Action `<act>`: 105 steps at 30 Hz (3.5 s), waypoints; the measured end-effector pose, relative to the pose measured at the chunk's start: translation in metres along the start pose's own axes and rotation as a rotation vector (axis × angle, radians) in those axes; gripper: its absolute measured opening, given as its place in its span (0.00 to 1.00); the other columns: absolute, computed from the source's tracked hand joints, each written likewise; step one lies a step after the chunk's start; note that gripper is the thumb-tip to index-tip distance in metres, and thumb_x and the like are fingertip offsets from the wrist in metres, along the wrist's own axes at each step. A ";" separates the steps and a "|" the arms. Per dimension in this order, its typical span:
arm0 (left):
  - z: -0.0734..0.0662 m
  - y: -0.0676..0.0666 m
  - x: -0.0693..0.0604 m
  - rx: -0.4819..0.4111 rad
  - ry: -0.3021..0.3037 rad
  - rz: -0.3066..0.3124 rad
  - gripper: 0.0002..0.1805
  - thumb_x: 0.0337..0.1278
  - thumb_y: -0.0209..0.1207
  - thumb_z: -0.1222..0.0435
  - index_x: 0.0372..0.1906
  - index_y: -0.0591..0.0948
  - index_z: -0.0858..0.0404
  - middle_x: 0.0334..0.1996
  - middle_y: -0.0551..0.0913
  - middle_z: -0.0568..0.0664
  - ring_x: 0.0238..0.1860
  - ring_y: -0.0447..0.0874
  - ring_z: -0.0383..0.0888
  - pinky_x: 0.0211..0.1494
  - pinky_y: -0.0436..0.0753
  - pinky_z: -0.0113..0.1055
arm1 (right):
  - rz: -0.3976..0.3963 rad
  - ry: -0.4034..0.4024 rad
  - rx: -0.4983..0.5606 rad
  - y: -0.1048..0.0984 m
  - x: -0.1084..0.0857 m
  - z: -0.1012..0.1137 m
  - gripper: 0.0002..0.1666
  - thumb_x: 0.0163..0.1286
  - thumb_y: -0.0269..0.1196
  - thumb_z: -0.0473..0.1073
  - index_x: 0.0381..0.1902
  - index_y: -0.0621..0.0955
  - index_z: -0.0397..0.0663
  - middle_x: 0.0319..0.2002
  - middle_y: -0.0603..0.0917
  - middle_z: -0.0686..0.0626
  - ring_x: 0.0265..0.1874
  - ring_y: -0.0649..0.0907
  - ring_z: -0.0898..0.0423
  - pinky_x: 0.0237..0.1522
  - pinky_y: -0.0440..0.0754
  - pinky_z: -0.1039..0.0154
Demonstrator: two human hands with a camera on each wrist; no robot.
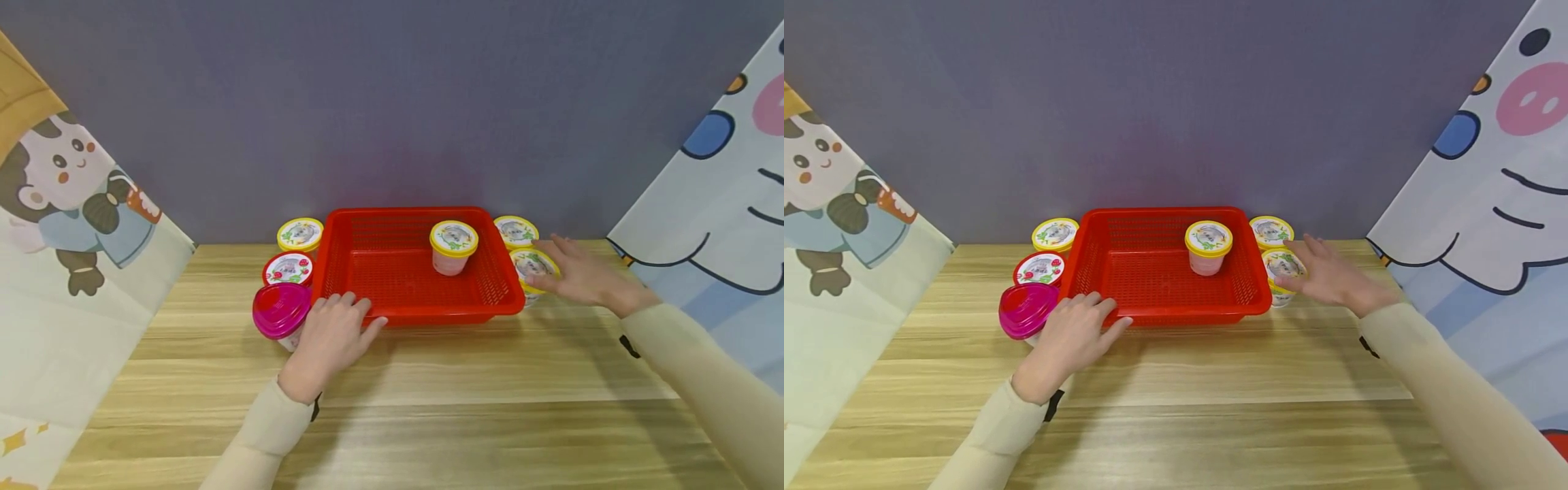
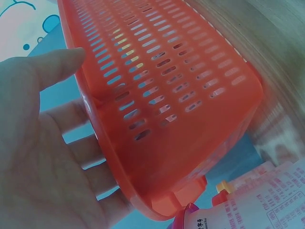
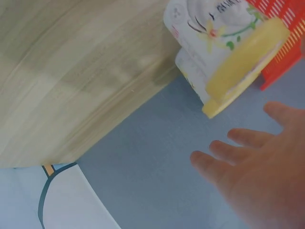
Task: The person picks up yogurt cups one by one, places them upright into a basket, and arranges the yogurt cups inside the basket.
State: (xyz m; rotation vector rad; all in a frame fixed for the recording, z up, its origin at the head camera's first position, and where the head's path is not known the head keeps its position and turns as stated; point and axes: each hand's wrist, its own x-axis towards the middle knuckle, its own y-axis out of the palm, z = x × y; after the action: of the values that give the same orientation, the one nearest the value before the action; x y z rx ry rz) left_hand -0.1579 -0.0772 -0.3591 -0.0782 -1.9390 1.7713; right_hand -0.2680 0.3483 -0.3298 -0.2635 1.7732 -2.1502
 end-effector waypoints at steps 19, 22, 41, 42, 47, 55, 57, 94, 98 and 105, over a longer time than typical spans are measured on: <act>0.001 -0.001 0.001 -0.009 -0.012 0.023 0.21 0.67 0.60 0.45 0.42 0.86 0.60 0.30 0.81 0.52 0.33 0.81 0.51 0.38 0.78 0.44 | -0.029 -0.078 -0.027 0.020 0.014 0.012 0.47 0.70 0.63 0.57 0.76 0.62 0.37 0.74 0.55 0.24 0.72 0.57 0.24 0.68 0.58 0.29; 0.001 -0.001 0.001 -0.010 -0.011 0.022 0.21 0.67 0.60 0.45 0.42 0.86 0.59 0.30 0.82 0.52 0.33 0.81 0.51 0.38 0.78 0.44 | -0.027 -0.081 -0.026 0.022 0.017 0.013 0.45 0.70 0.62 0.56 0.76 0.62 0.39 0.74 0.56 0.25 0.72 0.57 0.25 0.69 0.56 0.29; 0.001 0.000 0.001 -0.008 -0.004 0.015 0.21 0.67 0.60 0.45 0.41 0.86 0.59 0.30 0.81 0.51 0.32 0.81 0.51 0.38 0.78 0.44 | -0.035 -0.064 -0.003 0.023 0.017 0.019 0.39 0.71 0.62 0.53 0.75 0.66 0.48 0.68 0.64 0.32 0.64 0.65 0.29 0.61 0.66 0.27; 0.001 0.000 0.001 -0.008 -0.005 0.017 0.21 0.67 0.60 0.45 0.42 0.86 0.59 0.30 0.81 0.51 0.32 0.81 0.51 0.38 0.78 0.44 | -0.036 -0.065 -0.003 0.023 0.017 0.018 0.39 0.71 0.62 0.53 0.75 0.66 0.48 0.68 0.64 0.32 0.63 0.65 0.29 0.61 0.66 0.27; 0.001 -0.001 0.001 -0.009 -0.009 0.027 0.21 0.68 0.60 0.45 0.42 0.87 0.59 0.30 0.82 0.51 0.33 0.81 0.51 0.39 0.79 0.45 | -0.036 -0.056 -0.011 0.023 0.017 0.018 0.39 0.69 0.63 0.53 0.74 0.67 0.49 0.65 0.66 0.33 0.61 0.67 0.30 0.58 0.68 0.29; 0.002 -0.001 0.001 -0.002 -0.002 0.011 0.21 0.68 0.60 0.45 0.42 0.86 0.60 0.29 0.81 0.52 0.32 0.81 0.51 0.38 0.79 0.45 | -0.019 -0.053 -0.038 0.019 0.019 0.019 0.38 0.66 0.65 0.54 0.71 0.69 0.50 0.64 0.68 0.33 0.61 0.67 0.30 0.57 0.70 0.29; 0.002 0.000 0.001 0.000 0.000 0.002 0.22 0.68 0.60 0.45 0.41 0.86 0.60 0.29 0.81 0.52 0.32 0.81 0.52 0.37 0.78 0.45 | -0.001 -0.037 -0.033 0.018 0.020 0.021 0.39 0.65 0.66 0.55 0.71 0.69 0.50 0.63 0.68 0.34 0.60 0.67 0.30 0.55 0.71 0.29; 0.002 -0.001 0.002 -0.008 0.004 -0.001 0.22 0.68 0.59 0.44 0.42 0.86 0.60 0.30 0.81 0.52 0.33 0.82 0.52 0.38 0.79 0.45 | 0.016 -0.026 -0.030 0.006 0.021 0.013 0.39 0.61 0.68 0.62 0.65 0.74 0.51 0.56 0.71 0.33 0.53 0.70 0.36 0.48 0.75 0.37; 0.002 -0.001 0.002 -0.010 0.007 -0.004 0.22 0.68 0.59 0.44 0.41 0.86 0.60 0.30 0.81 0.52 0.33 0.82 0.52 0.37 0.78 0.45 | 0.018 -0.024 -0.051 0.001 0.020 0.013 0.37 0.61 0.68 0.59 0.64 0.74 0.51 0.53 0.71 0.33 0.49 0.71 0.37 0.43 0.76 0.40; 0.002 -0.001 0.001 -0.011 0.003 0.004 0.23 0.68 0.59 0.44 0.42 0.87 0.60 0.31 0.82 0.52 0.33 0.82 0.52 0.38 0.79 0.45 | 0.000 -0.028 -0.091 -0.008 0.019 0.016 0.38 0.59 0.68 0.60 0.63 0.75 0.49 0.49 0.72 0.34 0.45 0.71 0.38 0.39 0.76 0.44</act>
State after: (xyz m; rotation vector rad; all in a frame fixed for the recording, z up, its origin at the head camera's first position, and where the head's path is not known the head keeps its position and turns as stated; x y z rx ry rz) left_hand -0.1596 -0.0791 -0.3581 -0.0885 -1.9476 1.7620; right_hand -0.2810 0.3282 -0.3199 -0.3139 1.8579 -2.0587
